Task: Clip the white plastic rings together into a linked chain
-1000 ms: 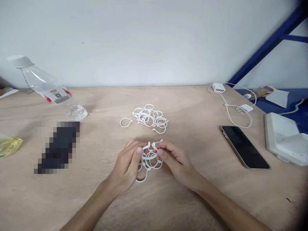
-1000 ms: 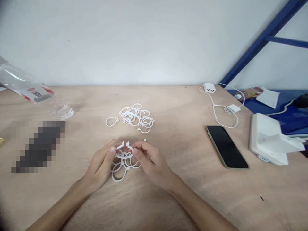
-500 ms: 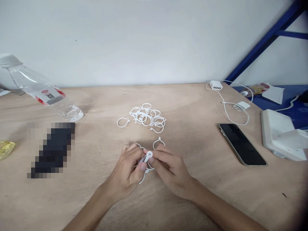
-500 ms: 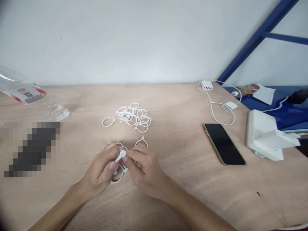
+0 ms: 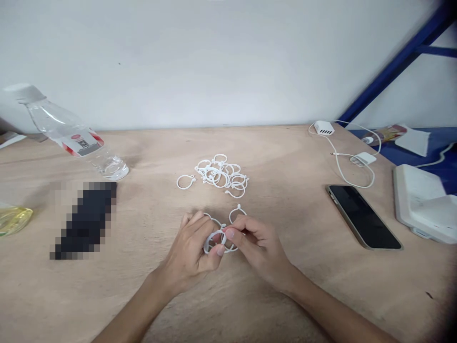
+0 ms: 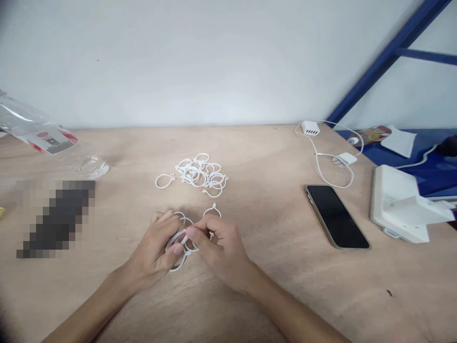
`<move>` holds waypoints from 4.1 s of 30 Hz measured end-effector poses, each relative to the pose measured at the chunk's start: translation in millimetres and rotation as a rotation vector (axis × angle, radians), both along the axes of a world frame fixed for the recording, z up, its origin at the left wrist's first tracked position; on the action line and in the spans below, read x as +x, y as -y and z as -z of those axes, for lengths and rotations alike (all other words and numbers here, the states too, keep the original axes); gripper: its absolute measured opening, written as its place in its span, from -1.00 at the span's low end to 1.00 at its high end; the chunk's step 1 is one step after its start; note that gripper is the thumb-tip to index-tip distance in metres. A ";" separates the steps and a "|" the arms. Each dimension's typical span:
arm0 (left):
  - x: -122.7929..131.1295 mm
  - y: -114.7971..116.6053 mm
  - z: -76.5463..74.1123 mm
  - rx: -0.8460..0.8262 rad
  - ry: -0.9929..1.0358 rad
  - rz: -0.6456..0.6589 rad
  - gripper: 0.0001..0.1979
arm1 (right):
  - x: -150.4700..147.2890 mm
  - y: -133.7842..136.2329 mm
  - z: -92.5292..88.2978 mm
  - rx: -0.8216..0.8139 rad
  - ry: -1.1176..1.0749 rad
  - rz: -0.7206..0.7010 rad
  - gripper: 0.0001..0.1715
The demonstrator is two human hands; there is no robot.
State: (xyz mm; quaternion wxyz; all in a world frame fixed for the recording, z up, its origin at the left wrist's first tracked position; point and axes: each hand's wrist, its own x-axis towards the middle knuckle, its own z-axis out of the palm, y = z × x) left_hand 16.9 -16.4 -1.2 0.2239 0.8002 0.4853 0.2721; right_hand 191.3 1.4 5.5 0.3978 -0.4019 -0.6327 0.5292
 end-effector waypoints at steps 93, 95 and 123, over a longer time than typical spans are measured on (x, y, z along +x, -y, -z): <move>-7.6 -13.7 -10.6 -0.475 1.153 -0.217 -0.45 | 32.3 -53.2 5.0 -0.168 -0.031 0.360 -0.70; -10.8 -18.6 -15.9 -0.609 1.400 -0.182 -0.43 | 30.1 -50.2 5.4 -0.220 -0.158 0.314 -0.71; -1.2 -1.8 -25.5 -0.817 1.023 0.003 -0.61 | -5.4 2.6 1.3 0.481 0.269 0.025 -0.73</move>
